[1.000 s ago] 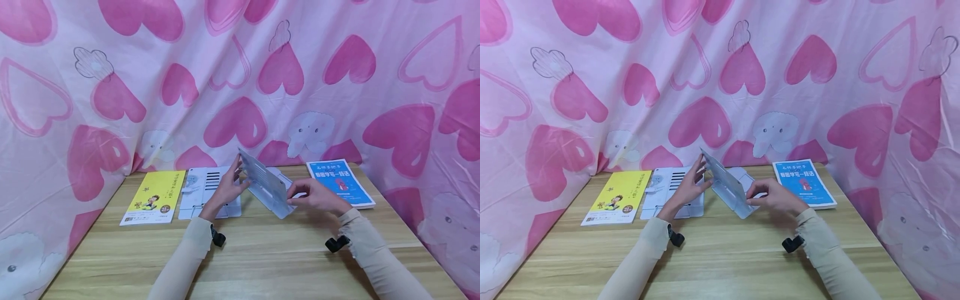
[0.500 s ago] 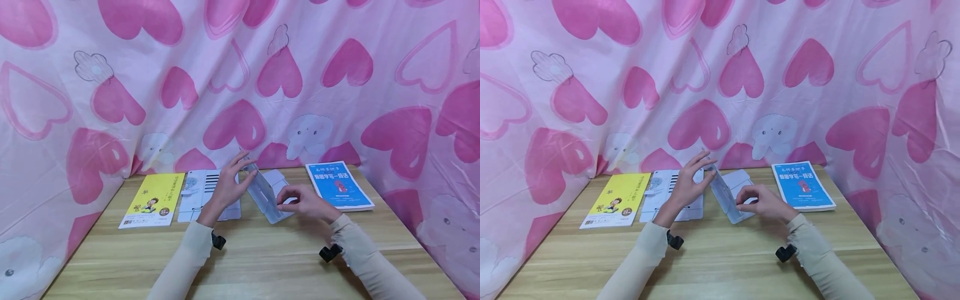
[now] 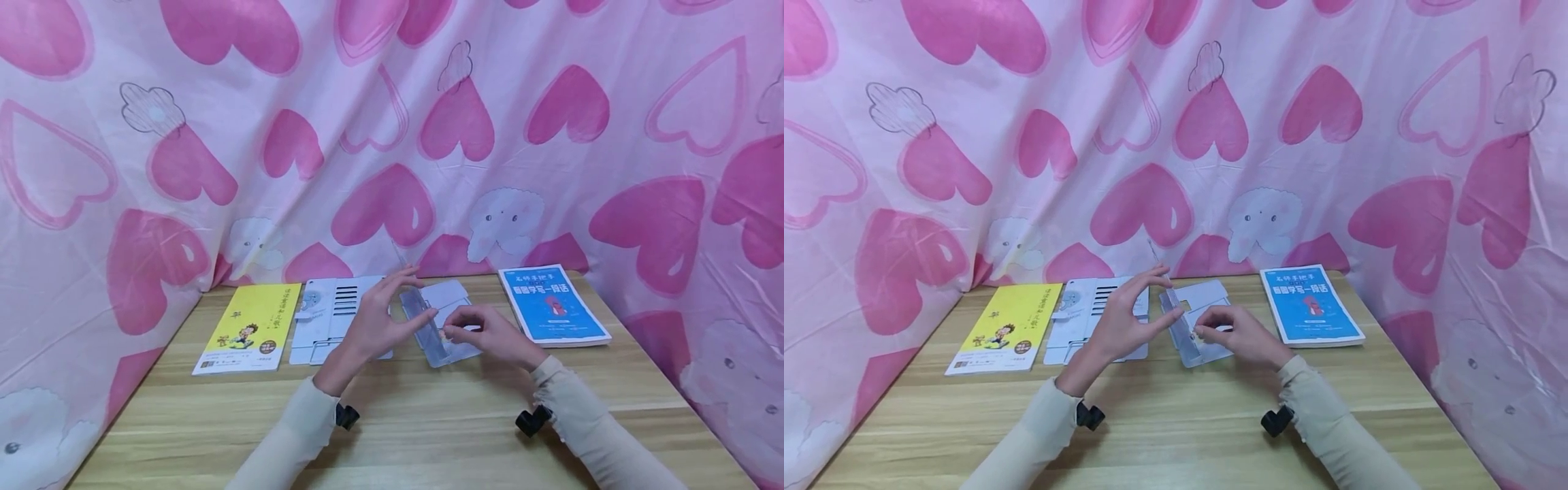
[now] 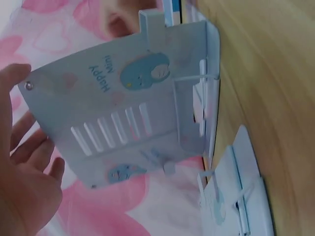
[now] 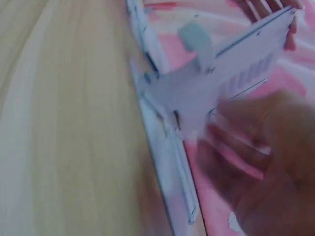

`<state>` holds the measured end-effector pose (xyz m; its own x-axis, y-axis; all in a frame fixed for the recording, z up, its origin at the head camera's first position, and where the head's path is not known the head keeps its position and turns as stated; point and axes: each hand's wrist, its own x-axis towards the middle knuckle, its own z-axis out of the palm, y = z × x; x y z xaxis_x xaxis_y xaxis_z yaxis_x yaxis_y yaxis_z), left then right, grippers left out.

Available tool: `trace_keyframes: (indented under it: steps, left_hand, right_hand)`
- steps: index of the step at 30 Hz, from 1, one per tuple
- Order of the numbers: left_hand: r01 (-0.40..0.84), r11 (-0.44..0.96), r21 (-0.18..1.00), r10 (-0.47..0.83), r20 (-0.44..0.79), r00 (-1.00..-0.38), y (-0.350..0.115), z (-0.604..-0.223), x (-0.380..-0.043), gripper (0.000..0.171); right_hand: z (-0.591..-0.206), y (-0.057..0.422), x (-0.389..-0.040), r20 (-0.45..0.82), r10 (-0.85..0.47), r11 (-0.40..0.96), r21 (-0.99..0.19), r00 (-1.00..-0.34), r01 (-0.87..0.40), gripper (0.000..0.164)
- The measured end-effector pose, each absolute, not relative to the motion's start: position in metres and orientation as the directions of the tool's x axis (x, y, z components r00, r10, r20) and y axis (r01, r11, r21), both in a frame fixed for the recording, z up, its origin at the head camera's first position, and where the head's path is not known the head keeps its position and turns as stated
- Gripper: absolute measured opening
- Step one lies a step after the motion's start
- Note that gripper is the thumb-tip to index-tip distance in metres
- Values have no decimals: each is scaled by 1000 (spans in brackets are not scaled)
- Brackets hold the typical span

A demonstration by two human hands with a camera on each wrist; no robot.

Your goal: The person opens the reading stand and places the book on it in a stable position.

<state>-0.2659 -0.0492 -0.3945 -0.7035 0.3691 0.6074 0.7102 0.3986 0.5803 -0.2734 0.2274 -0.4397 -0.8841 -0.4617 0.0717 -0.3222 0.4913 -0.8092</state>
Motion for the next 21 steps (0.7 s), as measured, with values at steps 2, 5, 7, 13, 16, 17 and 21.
trace_keyframes:
  steps: [2, 5, 7, 13, 16, 17, 21]
  left_hand:
    - [722, 377, 580, 386, 609, -692, -54, -393, -268, 42]
    - [736, 328, 592, 428, 602, -674, -63, -392, -274, 40]
    - [739, 299, 604, 445, 596, -668, -70, -391, -278, 40]
    - [720, 230, 655, 459, 579, -674, -82, -394, -286, 42]
    - [696, 192, 692, 464, 561, -686, -83, -395, -287, 44]
    - [687, 181, 704, 465, 554, -690, -82, -396, -287, 45]
    - [657, 163, 736, 452, 536, -713, -80, -396, -287, 45]
  right_hand:
    - [-445, 231, -277, 55, -420, 571, -760, -906, -311, 26]
    - [-453, 236, -281, 42, -380, 697, -643, -924, -316, 35]
    - [-457, 239, -283, 31, -381, 736, -595, -924, -324, 40]
    - [-462, 237, -285, -29, -382, 741, -607, -924, -287, 42]
    - [-463, 236, -284, -61, -355, 750, -615, -933, -245, 43]
    - [-463, 235, -284, -69, -347, 750, -619, -935, -233, 43]
    - [-462, 234, -284, -76, -335, 745, -632, -939, -214, 46]
